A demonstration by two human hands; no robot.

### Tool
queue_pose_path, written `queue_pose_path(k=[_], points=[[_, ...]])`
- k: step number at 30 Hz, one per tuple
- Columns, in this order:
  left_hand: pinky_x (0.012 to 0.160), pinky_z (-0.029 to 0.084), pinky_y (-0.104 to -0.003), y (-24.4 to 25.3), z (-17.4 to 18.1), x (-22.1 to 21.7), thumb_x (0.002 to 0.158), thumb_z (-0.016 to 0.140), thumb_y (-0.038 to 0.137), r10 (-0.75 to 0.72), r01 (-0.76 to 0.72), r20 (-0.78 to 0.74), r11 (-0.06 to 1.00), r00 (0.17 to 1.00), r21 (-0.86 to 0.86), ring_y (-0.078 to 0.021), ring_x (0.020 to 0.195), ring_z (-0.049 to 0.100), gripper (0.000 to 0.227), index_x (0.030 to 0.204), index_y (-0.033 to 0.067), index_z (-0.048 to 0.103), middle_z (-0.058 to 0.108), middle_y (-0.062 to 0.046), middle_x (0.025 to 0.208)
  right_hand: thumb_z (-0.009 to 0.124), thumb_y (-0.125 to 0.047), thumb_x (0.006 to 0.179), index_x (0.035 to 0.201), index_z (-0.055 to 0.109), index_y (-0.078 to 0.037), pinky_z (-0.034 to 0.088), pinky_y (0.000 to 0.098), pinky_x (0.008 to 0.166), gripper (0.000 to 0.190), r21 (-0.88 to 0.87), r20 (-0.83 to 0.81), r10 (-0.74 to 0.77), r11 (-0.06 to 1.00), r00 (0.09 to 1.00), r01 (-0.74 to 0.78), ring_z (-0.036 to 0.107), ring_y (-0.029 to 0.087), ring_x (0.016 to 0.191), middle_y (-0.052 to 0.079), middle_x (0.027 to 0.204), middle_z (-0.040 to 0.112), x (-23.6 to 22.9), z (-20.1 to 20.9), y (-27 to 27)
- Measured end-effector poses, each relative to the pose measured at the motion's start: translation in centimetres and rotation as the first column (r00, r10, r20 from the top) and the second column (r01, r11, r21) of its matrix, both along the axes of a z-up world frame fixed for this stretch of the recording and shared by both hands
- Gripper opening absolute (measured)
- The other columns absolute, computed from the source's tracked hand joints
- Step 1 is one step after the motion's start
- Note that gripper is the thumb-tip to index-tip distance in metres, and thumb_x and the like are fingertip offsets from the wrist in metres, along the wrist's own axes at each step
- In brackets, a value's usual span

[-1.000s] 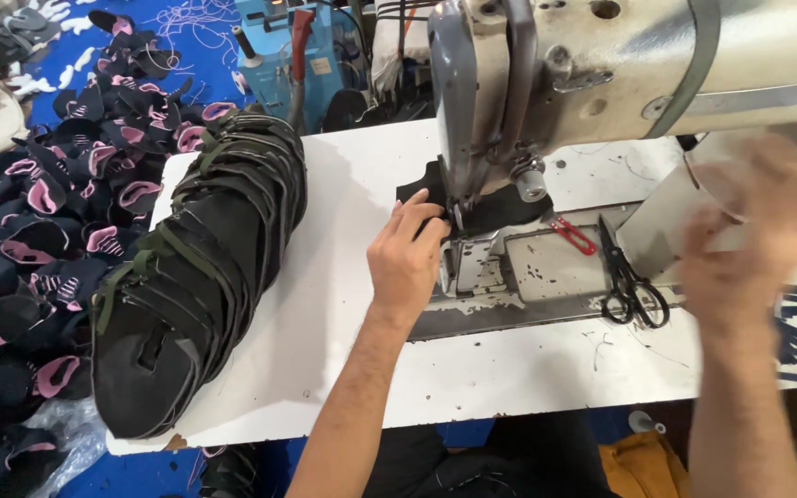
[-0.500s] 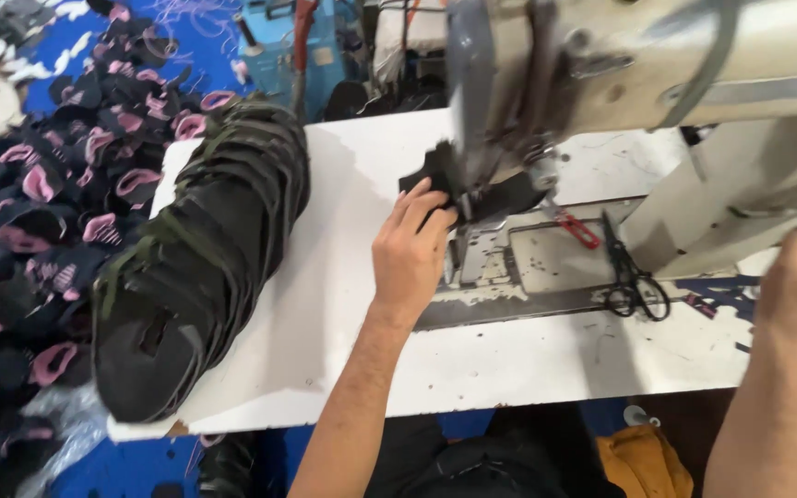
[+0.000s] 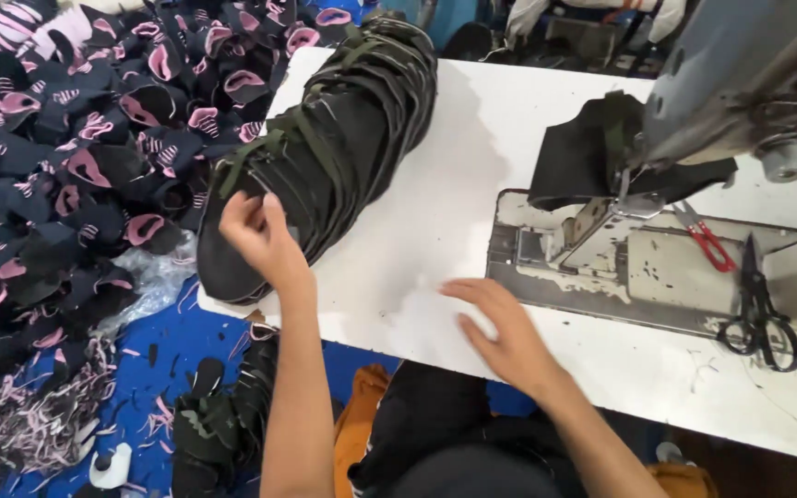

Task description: The person sews a strap onto a black sandal using a sewing machine. They guide the sandal under the needle, stitch along the strap, and then cut the thread with scissors. This process is repeated for multiple sandals.

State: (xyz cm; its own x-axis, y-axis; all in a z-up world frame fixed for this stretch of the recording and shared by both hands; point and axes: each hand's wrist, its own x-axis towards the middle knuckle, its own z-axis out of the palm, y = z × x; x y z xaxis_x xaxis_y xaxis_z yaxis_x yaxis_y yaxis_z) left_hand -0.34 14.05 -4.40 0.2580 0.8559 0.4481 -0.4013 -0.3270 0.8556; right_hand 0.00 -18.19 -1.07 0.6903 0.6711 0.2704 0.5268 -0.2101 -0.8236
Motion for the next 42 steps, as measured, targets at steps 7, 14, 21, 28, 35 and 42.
queue_pose_path(k=[7, 14, 21, 28, 35, 42], points=[[0.072, 0.045, -0.027, 4.5, -7.4, 1.2, 0.109, 0.053, 0.036, -0.305, 0.273, -0.185, 0.945, 0.934, -0.180, -0.0073, 0.079, 0.050, 0.044, 0.099, -0.0042, 0.069, 0.064, 0.004, 0.084, 0.064, -0.020, 0.097, 0.150, 0.049, -0.010, 0.035, 0.0494, 0.118, 0.057, 0.030, 0.266, 0.292, 0.950, 0.919, -0.310, 0.045, 0.033, 0.144, 0.010, 0.154, 0.051, 0.4, 4.3, 12.4], [0.081, 0.052, -0.034, 2.1, -4.4, -5.5, 0.109, 0.056, 0.021, 0.214, -0.200, -0.251, 0.976, 0.944, 0.080, -0.0154, 0.086, 0.060, 0.031, 0.105, -0.0089, 0.066, 0.071, -0.007, 0.094, 0.071, -0.020, 0.084, 0.142, 0.052, -0.013, 0.032, 0.0609, 0.106, 0.062, -0.383, 0.552, 0.248, 0.923, 0.796, -0.022, 0.036, 0.032, 0.141, 0.004, 0.156, 0.042, 3.0, 0.6, 15.8], [0.095, 0.051, -0.039, -9.4, 6.2, -9.8, 0.105, 0.063, 0.021, 0.036, 0.076, -0.354, 0.952, 0.935, 0.297, -0.0295, 0.105, 0.066, 0.034, 0.121, -0.0093, 0.061, 0.068, -0.026, 0.116, 0.068, -0.010, 0.090, 0.145, 0.052, -0.016, 0.053, 0.0385, 0.104, 0.058, 0.160, -0.267, -0.092, 0.977, 0.959, 0.138, 0.061, 0.023, 0.126, 0.009, 0.144, 0.056, -0.2, -3.5, 3.6], [0.075, 0.051, -0.054, -21.4, 3.1, -4.0, 0.090, 0.068, 0.010, -0.401, 0.806, -0.814, 0.577, 0.420, 0.132, -0.0450, 0.093, 0.065, 0.043, 0.130, -0.0023, 0.057, 0.069, -0.024, 0.097, 0.077, -0.006, 0.079, 0.122, 0.070, -0.005, 0.044, 0.0389, 0.101, 0.043, 0.179, 0.120, -0.572, 0.817, 0.812, 0.549, 0.054, 0.030, 0.118, 0.016, 0.129, 0.053, -0.9, -3.2, -4.2], [0.080, 0.050, -0.050, -23.7, 0.9, -2.9, 0.083, 0.070, 0.004, -0.341, 0.812, -0.788, 0.491, 0.512, 0.316, -0.0378, 0.096, 0.065, 0.041, 0.122, 0.0019, 0.060, 0.069, -0.018, 0.100, 0.066, -0.001, 0.098, 0.106, 0.071, 0.000, 0.053, 0.0266, 0.088, 0.010, 0.329, -0.473, -0.481, 0.681, 0.738, 0.654, 0.066, 0.015, 0.100, 0.008, 0.115, 0.068, -1.6, -6.0, -7.1], [0.072, 0.054, -0.037, -19.8, 4.7, -2.5, 0.084, 0.078, 0.011, -0.517, 0.704, -0.684, 0.710, 0.515, -0.007, -0.0295, 0.083, 0.068, 0.038, 0.120, 0.0027, 0.065, 0.072, -0.015, 0.094, 0.066, 0.002, 0.093, 0.097, 0.067, 0.001, 0.056, 0.0287, 0.083, 0.004, 0.294, -0.843, -0.240, 0.543, 0.481, 0.787, 0.068, 0.016, 0.085, 0.012, 0.107, 0.073, -3.3, -8.5, -9.7]])
